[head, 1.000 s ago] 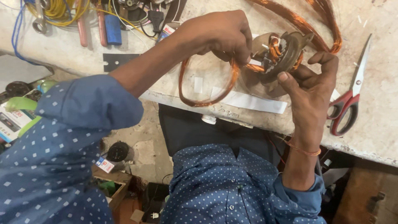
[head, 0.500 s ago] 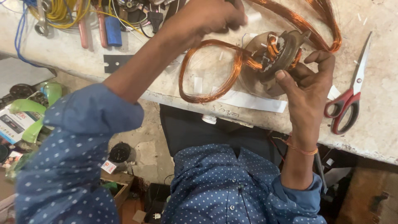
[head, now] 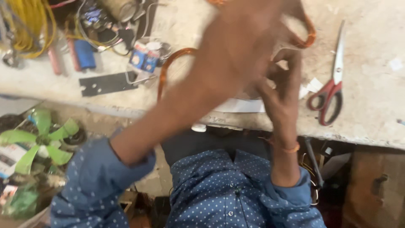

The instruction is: The person cuts small white insulating strips from a roll using scissors and places them between layers of copper wire on a motor stator. They then continue winding the copper wire around the stator core, inserting additional insulating strips as needed.

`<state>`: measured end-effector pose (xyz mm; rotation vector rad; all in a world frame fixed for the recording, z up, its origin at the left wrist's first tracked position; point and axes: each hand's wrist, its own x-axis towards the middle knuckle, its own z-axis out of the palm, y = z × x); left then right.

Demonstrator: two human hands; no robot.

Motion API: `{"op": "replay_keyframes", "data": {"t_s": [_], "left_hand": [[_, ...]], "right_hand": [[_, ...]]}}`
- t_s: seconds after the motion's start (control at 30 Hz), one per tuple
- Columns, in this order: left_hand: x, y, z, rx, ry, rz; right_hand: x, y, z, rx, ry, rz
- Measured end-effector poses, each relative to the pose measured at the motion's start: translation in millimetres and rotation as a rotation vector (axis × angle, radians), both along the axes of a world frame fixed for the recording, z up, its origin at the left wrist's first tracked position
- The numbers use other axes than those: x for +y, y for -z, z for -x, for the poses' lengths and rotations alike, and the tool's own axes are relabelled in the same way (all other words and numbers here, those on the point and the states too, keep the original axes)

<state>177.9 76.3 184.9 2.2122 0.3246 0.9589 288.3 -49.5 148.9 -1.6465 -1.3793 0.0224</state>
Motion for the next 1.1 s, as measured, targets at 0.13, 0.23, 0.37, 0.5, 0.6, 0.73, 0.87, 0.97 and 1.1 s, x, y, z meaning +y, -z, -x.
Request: {"op": "replay_keyframes", "data": {"t_s": [0.13,0.23,0.37,0.5,0.6,0.73,0.87,0.97,1.1], "left_hand": [[-76.5,-12.7,-71.7,0.394,0.186,-0.253],[-99.1,8.7,-119.2,0.576,0.300,-0.190],[-112.0,43.7,-164.7,0.921,0.248,-0.219],[-120.5,71.1,-180.1,0.972,0.264,-0.376],[-120.4,83.4,-180.6,0.959,0.284,-0.437],[-120.9,91.8,-181.1,0.886,0.257,-0.579],[-122.7,97.7,-185.9,0.850,0.274,-0.604],[-124.4,102.3,-190.5,0.902,0.300,-0.658],[-125.2,109.3,-193.5,0.841,0.297,-0.606]], "right_hand": [[3.3,-3.1,17.6,0.687,0.007,0.098],[12.9,3.9,13.9,0.796,0.073,0.231],[9.9,16.7,9.2,0.678,0.089,0.278],[11.5,28.4,7.4,0.882,-0.003,0.168],[10.4,32.8,7.6,0.881,-0.014,0.172],[10.9,34.1,5.8,0.822,-0.008,0.176],[9.7,31.6,3.8,0.880,-0.030,0.164],[9.7,28.9,2.3,0.904,-0.043,0.159],[8.4,27.2,4.9,0.905,-0.038,0.153]]}}
